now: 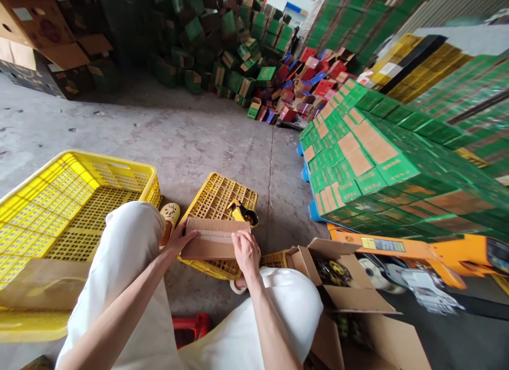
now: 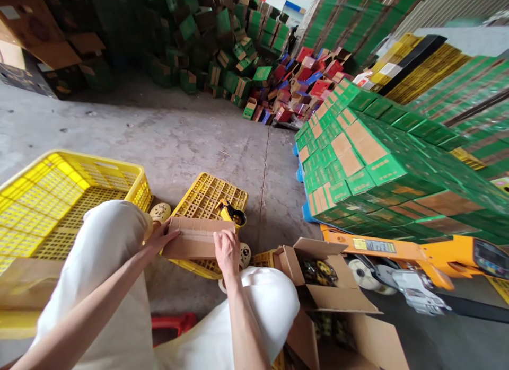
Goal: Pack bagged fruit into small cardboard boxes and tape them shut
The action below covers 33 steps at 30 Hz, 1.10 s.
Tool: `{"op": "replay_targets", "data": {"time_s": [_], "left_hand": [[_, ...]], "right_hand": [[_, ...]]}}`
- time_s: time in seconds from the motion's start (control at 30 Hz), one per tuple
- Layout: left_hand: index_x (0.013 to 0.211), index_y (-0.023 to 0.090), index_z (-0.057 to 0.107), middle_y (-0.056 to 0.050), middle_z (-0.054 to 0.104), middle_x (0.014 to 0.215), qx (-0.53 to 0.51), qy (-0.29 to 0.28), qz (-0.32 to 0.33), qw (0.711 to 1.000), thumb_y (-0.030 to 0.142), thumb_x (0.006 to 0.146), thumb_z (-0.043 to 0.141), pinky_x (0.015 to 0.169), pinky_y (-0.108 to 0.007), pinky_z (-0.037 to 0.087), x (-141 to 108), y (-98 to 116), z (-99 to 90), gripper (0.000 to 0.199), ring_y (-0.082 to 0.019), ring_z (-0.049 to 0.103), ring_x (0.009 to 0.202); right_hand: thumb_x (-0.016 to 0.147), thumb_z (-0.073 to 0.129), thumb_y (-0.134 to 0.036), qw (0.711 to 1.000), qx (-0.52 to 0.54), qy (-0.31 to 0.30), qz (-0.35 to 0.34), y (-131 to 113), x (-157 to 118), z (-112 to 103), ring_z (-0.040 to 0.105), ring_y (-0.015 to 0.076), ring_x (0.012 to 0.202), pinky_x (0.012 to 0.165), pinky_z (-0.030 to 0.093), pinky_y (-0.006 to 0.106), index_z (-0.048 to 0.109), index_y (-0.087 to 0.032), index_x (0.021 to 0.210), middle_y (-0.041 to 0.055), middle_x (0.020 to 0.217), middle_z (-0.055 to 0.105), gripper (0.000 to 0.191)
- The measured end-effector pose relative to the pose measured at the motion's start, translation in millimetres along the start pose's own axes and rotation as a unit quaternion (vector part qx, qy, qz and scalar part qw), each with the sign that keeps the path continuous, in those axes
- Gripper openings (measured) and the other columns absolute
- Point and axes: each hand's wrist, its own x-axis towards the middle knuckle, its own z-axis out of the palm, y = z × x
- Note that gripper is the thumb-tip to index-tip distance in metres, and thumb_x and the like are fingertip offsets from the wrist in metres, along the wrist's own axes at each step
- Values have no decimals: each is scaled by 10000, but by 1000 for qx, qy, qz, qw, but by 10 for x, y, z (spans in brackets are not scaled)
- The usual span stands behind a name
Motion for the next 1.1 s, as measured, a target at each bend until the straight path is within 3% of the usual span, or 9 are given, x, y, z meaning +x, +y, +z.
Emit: {"op": "replay_targets", "data": {"time_s": [0.17, 0.3, 0.47, 0.6, 0.73, 0.9, 1.0, 1.1], "left_hand": [[1560, 226, 602, -158, 631, 1621, -31, -11, 0, 999, 486, 824, 921, 1271, -462, 461, 18, -53, -13, 843, -338, 603, 1499], [1576, 241, 580, -157, 610, 1642, -19, -14, -9, 1000, 538, 823, 931, 1259, -440, 471, 28, -63, -28, 882, -322, 588, 1517], [1580, 270, 585, -141, 620, 1636, -7, -10, -21, 1000, 530, 839, 931, 1257, -433, 474, 25, -42, -29, 859, -319, 602, 1503], [1578, 280, 591, -135, 626, 1631, -14, -9, -21, 1000, 499, 854, 925, 1259, -450, 475, 16, -54, -39, 828, -325, 604, 1501], [1566, 277, 604, -133, 637, 1620, -16, -11, -20, 1000, 464, 868, 921, 1264, -442, 473, 9, -54, -39, 790, -318, 605, 1501], [1557, 271, 609, -146, 648, 1604, -11, -4, -26, 1000, 489, 853, 935, 1263, -452, 475, 2, -19, -22, 806, -320, 622, 1484], [1540, 281, 626, -131, 648, 1605, -7, 2, -35, 999, 473, 862, 929, 1261, -447, 479, -9, 9, -21, 767, -322, 624, 1481], [1519, 275, 651, -113, 667, 1587, -23, -4, -31, 999, 438, 859, 934, 1250, -457, 491, -13, 22, -23, 736, -358, 600, 1502]], "right_hand": [[1109, 501, -297, 998, 16, -54, 7, -85, -26, -88, 699, 314, 1206, 1087, 553, 481, 732, -246, 1045, 145, 1222, 769, 245], [1090, 522, -305, 996, 33, -74, 31, -139, 6, -132, 671, 325, 1198, 1099, 529, 490, 716, -262, 1117, 147, 1227, 743, 201], [1113, 376, -291, 994, 47, -93, 37, -230, 35, -155, 662, 299, 1015, 1016, 541, 464, 643, -285, 895, 115, 999, 713, 345], [1073, 459, -346, 984, 137, -105, 37, -270, 76, -199, 687, 320, 1159, 1175, 487, 510, 622, -305, 850, 104, 984, 740, 279], [1020, 591, -437, 948, 266, -154, 86, -294, 153, -355, 703, 315, 1299, 1309, 380, 519, 676, -305, 854, 69, 1079, 822, 229], [990, 650, -509, 907, 340, -201, 143, -415, 196, -589, 542, 356, 1545, 1344, 274, 587, 695, -282, 852, 72, 1284, 833, 270], [975, 683, -560, 877, 387, -241, 152, -506, 176, -685, 507, 364, 1581, 1325, 291, 602, 676, -275, 846, 90, 1304, 830, 313], [944, 743, -580, 824, 445, -312, 161, -565, 142, -740, 560, 362, 1543, 1278, 370, 589, 670, -273, 856, 96, 1289, 837, 327]]}}
